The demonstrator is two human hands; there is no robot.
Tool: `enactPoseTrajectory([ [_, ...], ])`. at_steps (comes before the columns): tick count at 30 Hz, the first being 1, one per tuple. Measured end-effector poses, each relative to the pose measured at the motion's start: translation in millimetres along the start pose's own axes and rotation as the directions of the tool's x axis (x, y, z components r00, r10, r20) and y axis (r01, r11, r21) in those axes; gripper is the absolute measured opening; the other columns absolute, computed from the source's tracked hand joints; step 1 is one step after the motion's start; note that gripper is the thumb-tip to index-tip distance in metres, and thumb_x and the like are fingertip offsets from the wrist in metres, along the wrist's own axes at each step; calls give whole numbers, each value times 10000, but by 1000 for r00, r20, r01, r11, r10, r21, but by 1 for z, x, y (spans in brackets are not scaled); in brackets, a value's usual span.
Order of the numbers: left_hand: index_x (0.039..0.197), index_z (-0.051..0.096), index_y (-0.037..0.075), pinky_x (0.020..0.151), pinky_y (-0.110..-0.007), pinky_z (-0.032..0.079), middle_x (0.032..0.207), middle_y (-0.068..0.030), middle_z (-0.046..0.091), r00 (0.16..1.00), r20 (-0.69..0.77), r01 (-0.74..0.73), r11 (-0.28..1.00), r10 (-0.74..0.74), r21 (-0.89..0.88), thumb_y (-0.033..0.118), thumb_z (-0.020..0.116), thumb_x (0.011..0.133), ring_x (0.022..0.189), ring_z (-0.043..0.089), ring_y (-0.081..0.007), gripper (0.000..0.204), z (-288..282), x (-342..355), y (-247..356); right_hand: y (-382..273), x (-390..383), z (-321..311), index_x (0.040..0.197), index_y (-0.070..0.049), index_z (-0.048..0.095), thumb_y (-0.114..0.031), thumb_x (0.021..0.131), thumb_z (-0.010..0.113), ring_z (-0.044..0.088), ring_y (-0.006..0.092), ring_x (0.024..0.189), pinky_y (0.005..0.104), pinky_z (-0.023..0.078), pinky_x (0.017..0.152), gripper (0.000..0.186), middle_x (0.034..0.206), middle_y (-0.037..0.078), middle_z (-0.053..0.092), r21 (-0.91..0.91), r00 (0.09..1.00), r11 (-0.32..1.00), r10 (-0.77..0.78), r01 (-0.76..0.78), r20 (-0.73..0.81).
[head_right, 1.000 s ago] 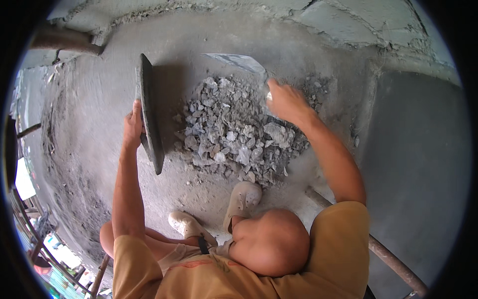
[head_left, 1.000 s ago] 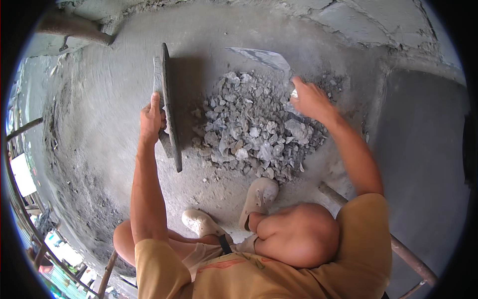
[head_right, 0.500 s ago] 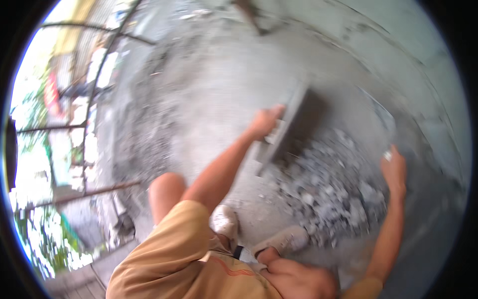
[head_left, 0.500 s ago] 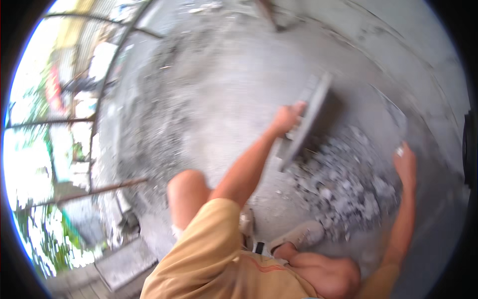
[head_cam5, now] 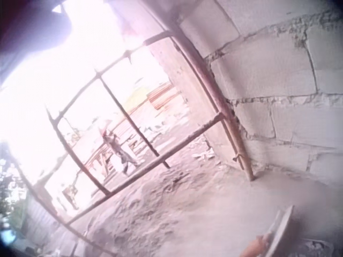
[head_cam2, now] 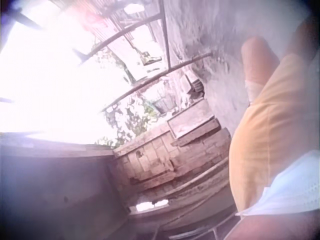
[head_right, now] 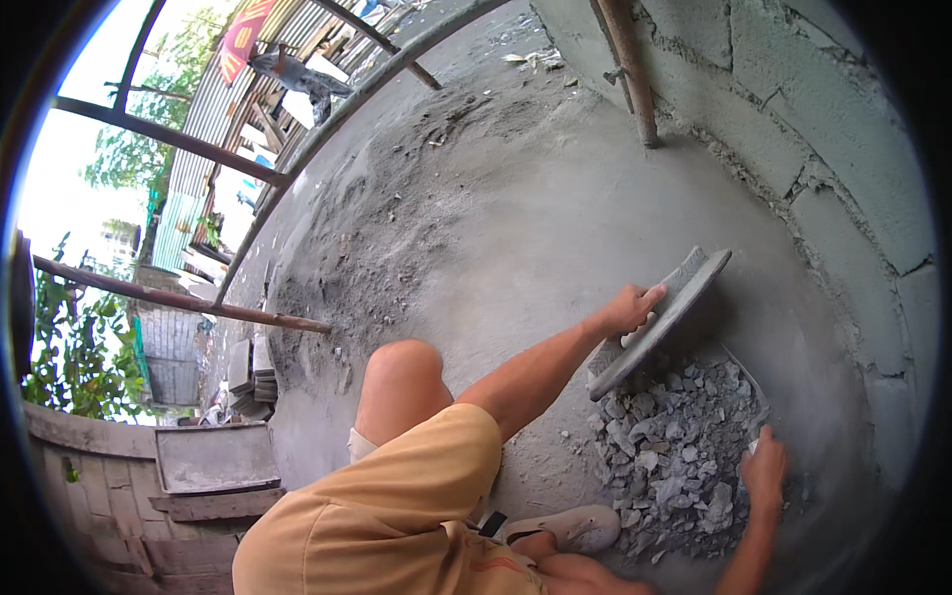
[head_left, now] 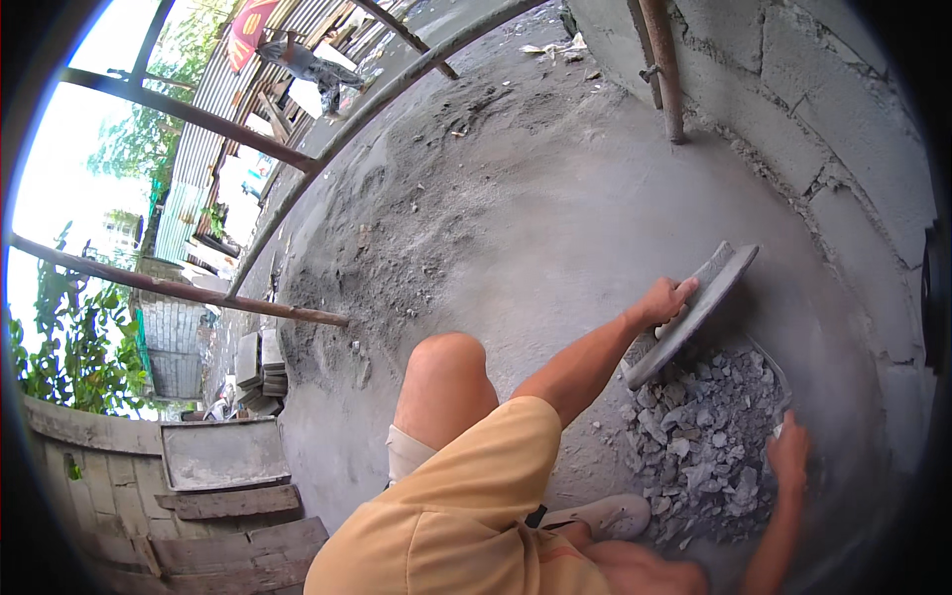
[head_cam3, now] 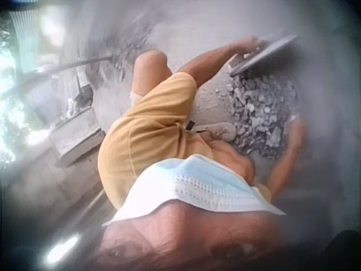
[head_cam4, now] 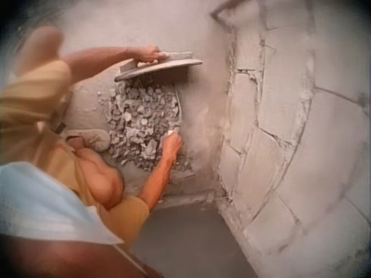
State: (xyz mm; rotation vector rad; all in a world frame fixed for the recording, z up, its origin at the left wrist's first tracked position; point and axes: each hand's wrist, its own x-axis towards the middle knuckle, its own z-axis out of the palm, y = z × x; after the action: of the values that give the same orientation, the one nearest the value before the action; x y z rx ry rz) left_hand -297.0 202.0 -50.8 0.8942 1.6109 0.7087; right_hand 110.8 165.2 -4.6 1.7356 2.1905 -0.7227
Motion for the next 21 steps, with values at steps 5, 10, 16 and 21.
enactPoseTrajectory([
  [5,895,632,-37,533,-385,469,710,-81,578,991,136,-10,985,-13,171,618,441,981,598,534,-165,688,53,20,5,88,-101,26,1064,24,590,-92,801,696,625,489,927,554,474,790,306,923,285,664,114,937,986,149,-119,-315],
  [10,761,537,102,399,-262,286,561,35,423,968,229,59,981,-102,186,613,499,979,441,359,-74,557,-5,15,48,101,-125,3,1263,-14,572,-234,838,691,612,469,1031,512,497,826,493,1073,283,664,372,825,833,513,-410,-239],
  [16,770,521,102,418,-262,319,574,38,416,908,417,-124,920,-46,372,631,513,962,456,386,-78,563,68,58,93,218,-196,37,1385,-78,510,-279,875,639,590,396,1174,487,478,960,563,1222,224,644,201,513,541,840,-816,-178],
  [21,756,522,97,415,-266,315,567,37,410,841,527,-128,901,-123,414,659,521,945,450,379,-79,594,127,77,87,228,-202,54,1397,-84,495,-257,873,640,584,399,1187,488,477,976,571,1241,226,636,230,441,448,894,-864,-84],
])
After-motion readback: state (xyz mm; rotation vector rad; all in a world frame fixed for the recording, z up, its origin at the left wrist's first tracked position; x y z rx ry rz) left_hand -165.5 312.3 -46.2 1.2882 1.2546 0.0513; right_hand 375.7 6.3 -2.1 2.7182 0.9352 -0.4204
